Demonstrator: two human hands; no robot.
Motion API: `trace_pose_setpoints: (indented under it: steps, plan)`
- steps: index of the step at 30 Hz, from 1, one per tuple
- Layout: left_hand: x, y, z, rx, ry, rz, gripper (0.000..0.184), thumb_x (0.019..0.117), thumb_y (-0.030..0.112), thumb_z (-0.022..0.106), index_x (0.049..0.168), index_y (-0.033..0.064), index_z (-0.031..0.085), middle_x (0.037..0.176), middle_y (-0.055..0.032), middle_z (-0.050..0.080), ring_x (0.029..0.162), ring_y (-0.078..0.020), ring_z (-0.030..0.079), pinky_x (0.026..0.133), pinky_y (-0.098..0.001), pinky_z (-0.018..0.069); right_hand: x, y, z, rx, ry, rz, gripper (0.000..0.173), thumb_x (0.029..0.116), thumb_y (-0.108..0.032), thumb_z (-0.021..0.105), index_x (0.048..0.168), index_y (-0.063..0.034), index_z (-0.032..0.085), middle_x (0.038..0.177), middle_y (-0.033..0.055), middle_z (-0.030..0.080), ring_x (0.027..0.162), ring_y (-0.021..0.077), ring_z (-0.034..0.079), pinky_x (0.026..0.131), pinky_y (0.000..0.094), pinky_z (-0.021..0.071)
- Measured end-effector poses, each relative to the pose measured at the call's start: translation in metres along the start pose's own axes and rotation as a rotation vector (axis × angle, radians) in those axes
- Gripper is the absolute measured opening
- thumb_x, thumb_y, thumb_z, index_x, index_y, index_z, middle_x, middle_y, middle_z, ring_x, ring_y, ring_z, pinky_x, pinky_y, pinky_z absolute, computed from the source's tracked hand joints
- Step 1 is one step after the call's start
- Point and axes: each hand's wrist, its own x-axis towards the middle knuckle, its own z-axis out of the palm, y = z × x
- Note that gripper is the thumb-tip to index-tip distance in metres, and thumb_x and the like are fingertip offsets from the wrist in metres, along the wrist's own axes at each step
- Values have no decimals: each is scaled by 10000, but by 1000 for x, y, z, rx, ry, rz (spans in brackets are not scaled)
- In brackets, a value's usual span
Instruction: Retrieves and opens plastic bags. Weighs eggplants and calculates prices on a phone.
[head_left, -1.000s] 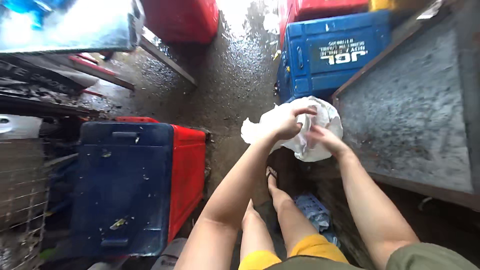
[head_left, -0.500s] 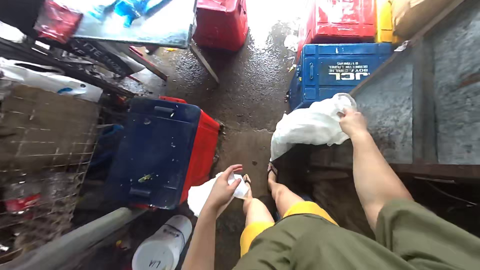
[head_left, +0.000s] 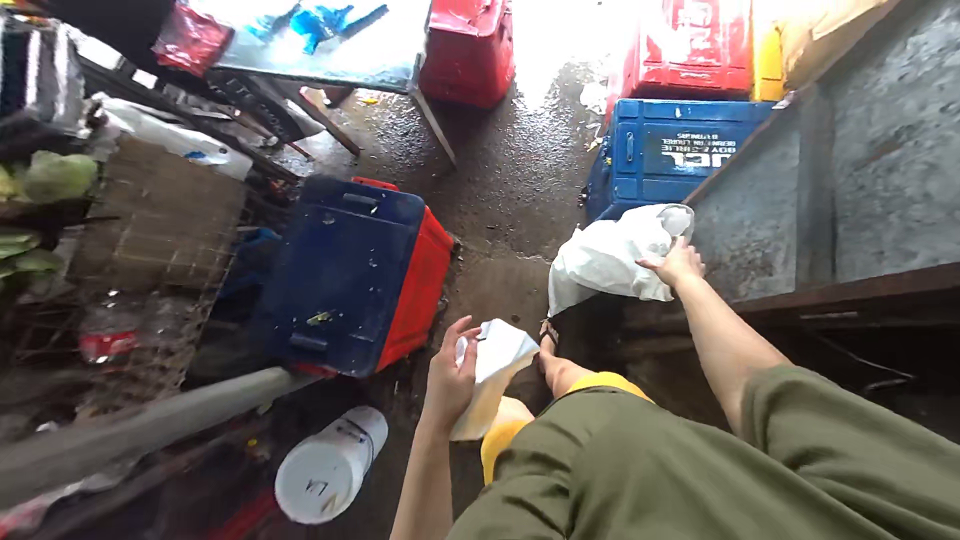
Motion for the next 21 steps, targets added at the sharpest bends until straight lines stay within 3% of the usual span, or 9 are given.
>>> trace_pose_setpoints:
  steps: [2,3,5,7,10,12,16,18,21]
  plan:
    - [-13,13,-16,-41,78,78,446,1066,130,412,1489,-8,432,1300,-102,691,1164,-134,673,998,-347,548,-30,-28,-5,9,96,-201,1096,875,-517,777,1615,27,180,1586,395,262,1451,587,292,1152,730,259]
    - [-22,18,-25,-73,120,93,442,1074,124,398,1495,-11,416,1294,-98,696,1135,-121,683,979,-336,554,-53,-49,-6,24,115,-352,1008,924,-496,728,1607,31,206,1581,391,280,1443,582,318,1145,726,280]
    - [-40,22,-43,-185,204,117,452,1080,117,399,1518,10,377,1266,-91,708,1074,-114,699,928,-322,569,-114,-101,-5,135,54,-736,722,1005,-386,653,1521,45,389,1450,348,487,1320,513,508,1080,665,418]
    - [-62,22,-64,-312,248,176,499,1073,80,425,1557,45,308,1287,-96,700,1112,-153,698,959,-357,573,-192,-154,0,255,-115,-1131,472,1043,-293,593,1391,22,554,1335,234,629,1218,346,632,1019,525,522]
    - [-107,18,-92,-382,316,276,618,1051,50,490,1597,56,200,1359,-111,653,1159,-174,678,992,-369,569,-308,-210,23,350,-456,-1566,466,989,-372,643,1327,-50,642,1298,93,676,1184,176,649,1021,419,549]
    - [-149,11,-117,-312,446,350,633,1046,51,530,1590,-10,212,1414,-144,611,1181,-162,671,1003,-345,567,-378,-237,50,348,-689,-1661,535,938,-396,720,1321,-34,631,1220,36,718,1136,123,672,1030,385,550]
    - [-242,-14,-164,-254,693,457,561,1057,16,469,1552,-103,231,1446,-200,579,1241,-208,648,1028,-362,542,-492,-266,100,219,-1083,-1560,326,829,-104,762,1141,-24,707,988,-18,756,917,57,712,863,275,603]
    - [-286,-40,-178,-208,752,435,555,1055,11,465,1555,-79,245,1422,-197,599,1181,-217,681,979,-371,562,-539,-265,126,148,-1149,-1565,148,831,-37,759,978,-30,745,923,-36,754,885,17,701,847,243,596]
    - [-356,-76,-192,-150,853,328,561,1012,54,593,1503,-65,350,1336,-189,636,1028,-201,704,875,-361,586,-598,-263,172,206,-1264,-1753,110,832,-31,756,934,-73,758,926,-71,749,912,-8,694,884,226,592]
